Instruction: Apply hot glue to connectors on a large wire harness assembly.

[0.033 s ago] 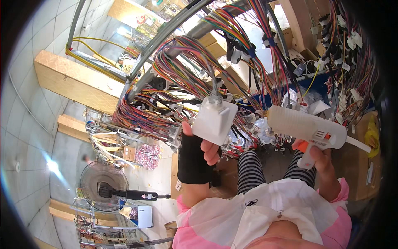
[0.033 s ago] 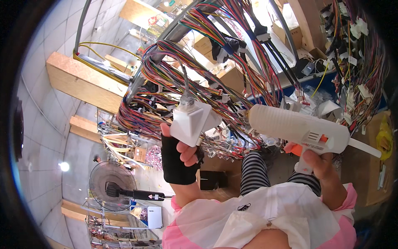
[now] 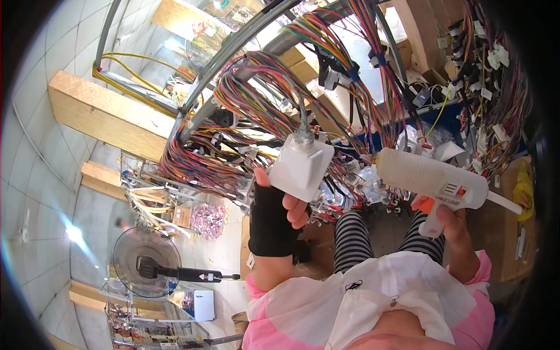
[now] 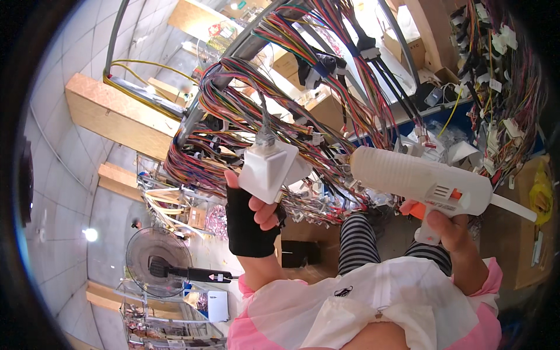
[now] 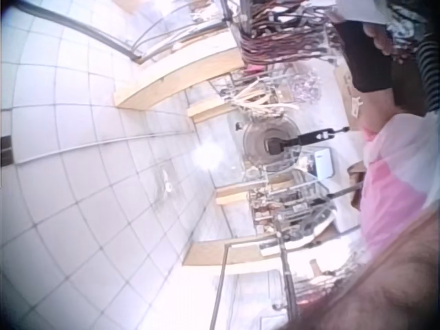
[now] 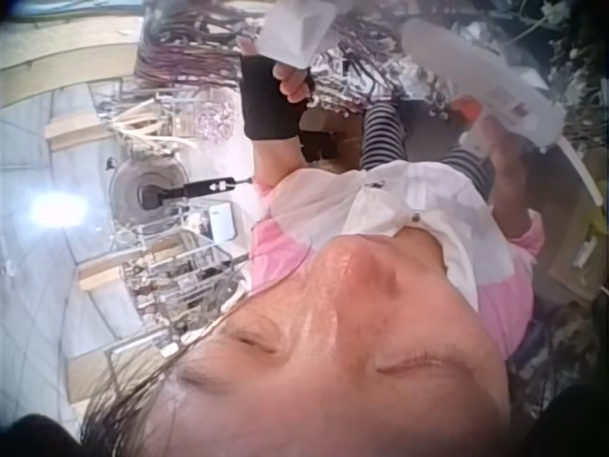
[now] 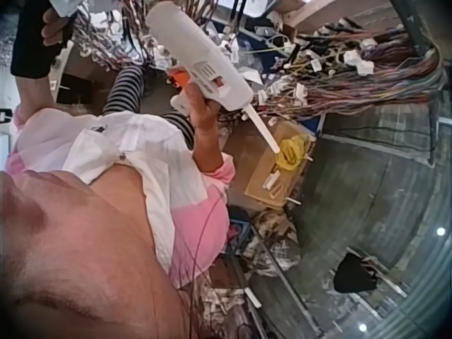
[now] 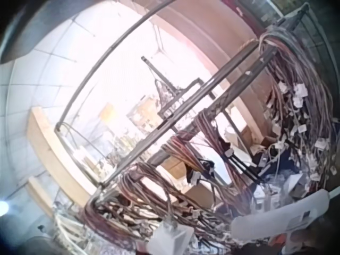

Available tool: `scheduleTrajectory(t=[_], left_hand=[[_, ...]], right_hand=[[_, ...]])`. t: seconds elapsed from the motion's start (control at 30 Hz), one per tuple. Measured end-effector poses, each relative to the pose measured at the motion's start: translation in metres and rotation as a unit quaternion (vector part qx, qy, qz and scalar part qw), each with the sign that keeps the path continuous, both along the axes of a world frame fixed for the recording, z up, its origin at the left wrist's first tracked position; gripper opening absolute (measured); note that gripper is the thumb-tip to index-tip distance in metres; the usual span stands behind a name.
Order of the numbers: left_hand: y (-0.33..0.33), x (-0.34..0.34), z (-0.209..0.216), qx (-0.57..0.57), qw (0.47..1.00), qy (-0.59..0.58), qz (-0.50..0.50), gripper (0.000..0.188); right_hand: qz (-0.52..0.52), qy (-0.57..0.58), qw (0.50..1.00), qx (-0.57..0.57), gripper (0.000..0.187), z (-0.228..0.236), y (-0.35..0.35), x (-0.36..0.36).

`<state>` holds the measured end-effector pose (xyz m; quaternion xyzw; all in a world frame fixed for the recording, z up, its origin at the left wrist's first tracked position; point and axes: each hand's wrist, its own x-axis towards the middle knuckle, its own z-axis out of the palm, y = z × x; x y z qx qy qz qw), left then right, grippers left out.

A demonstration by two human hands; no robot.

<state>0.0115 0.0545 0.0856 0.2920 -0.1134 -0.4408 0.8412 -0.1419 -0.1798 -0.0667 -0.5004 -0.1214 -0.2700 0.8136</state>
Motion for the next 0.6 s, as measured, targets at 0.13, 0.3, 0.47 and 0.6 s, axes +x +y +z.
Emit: scheduleTrajectory(t=[0.13, 0.3, 0.47, 0.6], left_hand=[[-0.009, 0.013, 0.019, 0.145, 0.964, -0.212, 0.071, 0.060], [-0.010, 0.043, 0.046, 0.316, 0.802, -0.439, 0.252, 0.048], [-0.006, 0.074, 0.083, 0.353, 0.764, -0.485, 0.237, 0.048], [-0.030, 0.085, 0.106, 0.356, 0.754, -0.502, 0.229, 0.043]], right_hand=[[-0.002, -0.002, 1.000, -0.001, 0.051, -0.004, -0.002, -0.001], [-0.005, -0.013, 1.000, 0.005, 0.050, -0.006, -0.001, -0.003], [-0.002, -0.015, 1.000, -0.012, 0.049, -0.009, -0.001, -0.003], [-0.006, -0.018, 1.000, 0.007, 0.049, -0.006, 0.001, -0.003]])
